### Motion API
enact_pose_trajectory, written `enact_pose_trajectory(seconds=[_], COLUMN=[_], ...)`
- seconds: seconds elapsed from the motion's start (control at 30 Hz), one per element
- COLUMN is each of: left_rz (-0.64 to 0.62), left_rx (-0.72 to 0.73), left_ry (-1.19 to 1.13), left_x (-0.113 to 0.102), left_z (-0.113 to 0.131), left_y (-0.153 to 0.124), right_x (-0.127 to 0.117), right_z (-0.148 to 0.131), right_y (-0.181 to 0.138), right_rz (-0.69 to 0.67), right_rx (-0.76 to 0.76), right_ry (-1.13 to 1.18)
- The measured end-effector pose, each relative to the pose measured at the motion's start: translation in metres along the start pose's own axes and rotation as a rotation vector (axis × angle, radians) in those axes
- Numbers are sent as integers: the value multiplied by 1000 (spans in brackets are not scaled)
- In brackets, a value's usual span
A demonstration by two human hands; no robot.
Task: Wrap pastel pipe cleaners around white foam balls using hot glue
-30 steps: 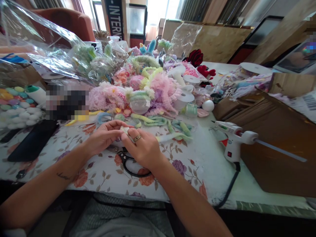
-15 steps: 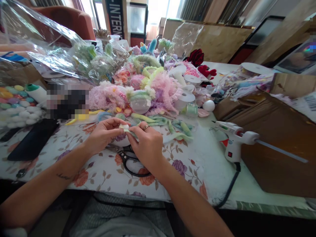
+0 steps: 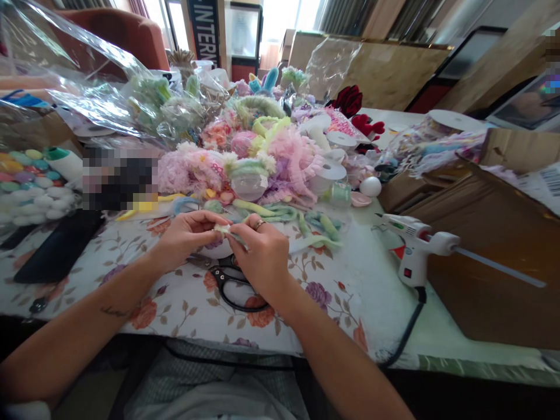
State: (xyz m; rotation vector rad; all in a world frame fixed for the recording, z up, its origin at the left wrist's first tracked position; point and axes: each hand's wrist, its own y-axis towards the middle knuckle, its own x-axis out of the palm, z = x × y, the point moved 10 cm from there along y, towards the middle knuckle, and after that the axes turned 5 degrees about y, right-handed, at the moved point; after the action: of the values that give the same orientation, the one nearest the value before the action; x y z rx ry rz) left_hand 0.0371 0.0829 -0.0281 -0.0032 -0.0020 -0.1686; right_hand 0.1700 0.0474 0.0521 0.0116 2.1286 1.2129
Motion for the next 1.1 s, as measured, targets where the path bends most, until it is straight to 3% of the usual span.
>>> enact_pose_trajectory(seconds=[0.33, 0.67, 0.87, 1.1], left_rz=[-7, -69, -55, -2], left_rx=[156, 76, 43, -62], left_ry=[288, 57, -73, -207], left_x=[1, 3, 4, 2], left_z=[18, 11, 16, 3], left_y=[-2, -2, -3, -1], right_x=[6, 3, -4, 2], right_z=[-4, 2, -7, -21], right_y=[0, 1, 2, -2], right_rz=[-83, -36, 22, -41], right_rx=[-94, -31, -90, -173], right_ry=[-52, -4, 14, -74])
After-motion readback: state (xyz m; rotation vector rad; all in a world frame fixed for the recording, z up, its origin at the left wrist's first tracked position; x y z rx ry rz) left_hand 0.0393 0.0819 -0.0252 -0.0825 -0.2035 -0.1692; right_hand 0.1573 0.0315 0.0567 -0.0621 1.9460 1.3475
